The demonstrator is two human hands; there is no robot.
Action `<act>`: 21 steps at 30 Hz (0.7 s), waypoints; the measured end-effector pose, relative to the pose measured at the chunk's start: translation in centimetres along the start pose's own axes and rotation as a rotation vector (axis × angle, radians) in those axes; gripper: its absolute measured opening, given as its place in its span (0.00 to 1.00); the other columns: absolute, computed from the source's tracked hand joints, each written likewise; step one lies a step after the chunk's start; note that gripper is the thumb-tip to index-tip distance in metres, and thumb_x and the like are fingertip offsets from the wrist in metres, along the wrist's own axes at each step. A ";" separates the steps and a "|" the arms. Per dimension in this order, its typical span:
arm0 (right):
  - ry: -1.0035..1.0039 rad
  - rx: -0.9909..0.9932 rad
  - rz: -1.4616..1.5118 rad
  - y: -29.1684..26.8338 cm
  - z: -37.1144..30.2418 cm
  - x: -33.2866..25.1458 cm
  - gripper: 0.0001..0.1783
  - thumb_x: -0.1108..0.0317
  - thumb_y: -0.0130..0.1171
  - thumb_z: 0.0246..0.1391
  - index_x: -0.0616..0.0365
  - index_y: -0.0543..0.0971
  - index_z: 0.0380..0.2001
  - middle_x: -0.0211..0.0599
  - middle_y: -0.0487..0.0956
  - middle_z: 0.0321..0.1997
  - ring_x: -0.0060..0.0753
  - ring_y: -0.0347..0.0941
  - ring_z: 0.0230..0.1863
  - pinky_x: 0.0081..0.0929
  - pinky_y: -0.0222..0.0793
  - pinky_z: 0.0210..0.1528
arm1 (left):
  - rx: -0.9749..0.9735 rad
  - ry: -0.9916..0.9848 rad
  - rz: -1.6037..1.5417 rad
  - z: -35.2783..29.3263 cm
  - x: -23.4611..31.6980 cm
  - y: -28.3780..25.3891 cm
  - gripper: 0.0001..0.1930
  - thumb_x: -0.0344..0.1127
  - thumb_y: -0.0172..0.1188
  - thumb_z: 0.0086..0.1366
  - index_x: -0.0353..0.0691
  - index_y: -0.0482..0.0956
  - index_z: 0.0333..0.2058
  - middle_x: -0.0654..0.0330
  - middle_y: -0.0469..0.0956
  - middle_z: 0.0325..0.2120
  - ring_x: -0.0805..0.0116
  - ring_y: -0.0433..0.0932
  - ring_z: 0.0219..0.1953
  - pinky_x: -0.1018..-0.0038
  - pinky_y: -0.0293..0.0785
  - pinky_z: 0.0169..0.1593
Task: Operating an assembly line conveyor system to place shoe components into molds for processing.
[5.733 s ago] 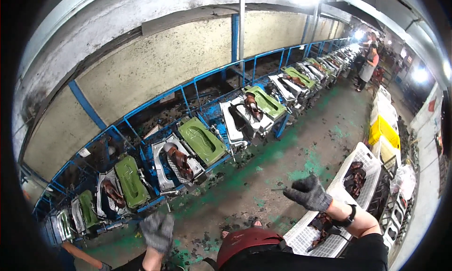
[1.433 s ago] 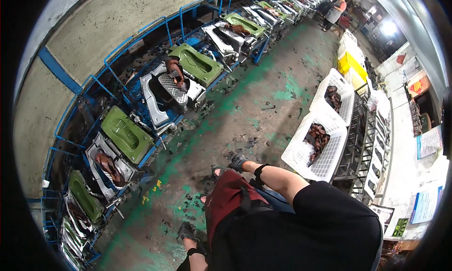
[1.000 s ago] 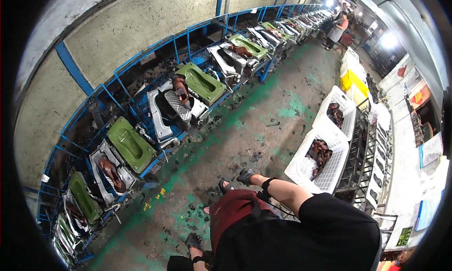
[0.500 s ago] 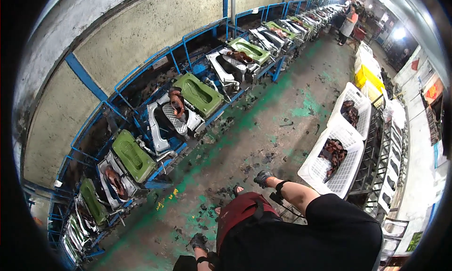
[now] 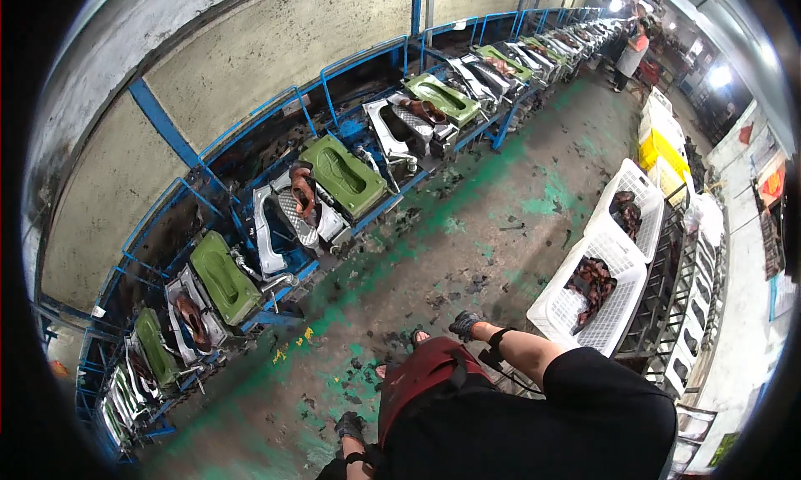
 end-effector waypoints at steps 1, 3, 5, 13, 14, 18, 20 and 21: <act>-0.001 0.000 -0.008 -0.4 -0.1 -0.1 0.16 0.58 0.58 0.51 0.63 0.82 0.28 0.42 0.81 0.22 0.39 0.78 0.20 0.36 0.74 0.23 | 0.004 -0.006 -0.009 -0.5 -0.5 0.5 0.04 0.34 0.60 0.59 0.42 0.75 0.30 0.55 0.75 0.19 0.54 0.73 0.20 0.57 0.73 0.25; -0.009 0.012 -0.043 -1.5 0.5 0.3 0.17 0.57 0.58 0.51 0.62 0.83 0.28 0.42 0.82 0.24 0.40 0.80 0.23 0.37 0.75 0.27 | -0.064 -0.009 -0.153 -2.5 0.0 3.3 0.04 0.33 0.58 0.60 0.43 0.75 0.28 0.55 0.74 0.18 0.55 0.72 0.18 0.59 0.72 0.23; -0.015 0.023 -0.077 -2.4 1.6 1.2 0.17 0.56 0.58 0.50 0.61 0.84 0.27 0.43 0.83 0.26 0.41 0.81 0.26 0.38 0.77 0.31 | -0.100 -0.019 -0.114 -4.9 0.2 5.3 0.04 0.33 0.58 0.60 0.43 0.74 0.28 0.56 0.74 0.18 0.56 0.72 0.18 0.59 0.72 0.22; -0.074 0.027 -0.124 -5.5 1.8 1.7 0.18 0.56 0.60 0.49 0.63 0.83 0.30 0.43 0.83 0.26 0.40 0.80 0.25 0.36 0.75 0.29 | -0.012 0.027 -0.082 -8.6 -1.4 8.1 0.05 0.36 0.58 0.61 0.43 0.75 0.29 0.55 0.76 0.18 0.56 0.73 0.18 0.58 0.72 0.23; -0.058 0.039 -0.117 -6.5 2.3 2.5 0.18 0.56 0.60 0.49 0.63 0.83 0.30 0.43 0.83 0.26 0.40 0.80 0.25 0.36 0.75 0.29 | -0.019 0.016 -0.072 -9.5 -1.0 9.8 0.06 0.37 0.59 0.61 0.43 0.75 0.28 0.55 0.76 0.18 0.55 0.73 0.18 0.57 0.72 0.23; -0.126 0.068 -0.139 -8.4 2.8 2.6 0.20 0.54 0.61 0.49 0.64 0.83 0.30 0.42 0.82 0.23 0.38 0.79 0.24 0.36 0.74 0.27 | -0.003 0.038 -0.041 -8.6 -2.2 10.1 0.09 0.40 0.60 0.60 0.43 0.75 0.24 0.55 0.76 0.18 0.55 0.74 0.18 0.58 0.72 0.24; -0.120 0.053 -0.123 -10.0 3.1 2.0 0.20 0.53 0.59 0.50 0.63 0.83 0.28 0.42 0.81 0.21 0.37 0.78 0.21 0.35 0.73 0.25 | -0.022 0.050 -0.046 -8.4 -2.3 11.5 0.10 0.41 0.61 0.59 0.43 0.75 0.24 0.55 0.76 0.18 0.55 0.73 0.18 0.58 0.72 0.24; -0.063 -0.024 -0.077 -10.1 3.0 1.8 0.21 0.52 0.58 0.51 0.62 0.83 0.27 0.41 0.80 0.20 0.36 0.78 0.19 0.34 0.73 0.24 | -0.038 0.067 -0.062 -8.7 -2.4 12.2 0.11 0.42 0.61 0.59 0.43 0.76 0.25 0.55 0.76 0.18 0.55 0.73 0.17 0.58 0.71 0.23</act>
Point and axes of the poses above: each hand's wrist, its own z-axis towards the middle knuckle, its own y-axis out of the palm, x = y × z, the point moved 10 cm from there along z, towards the middle knuckle
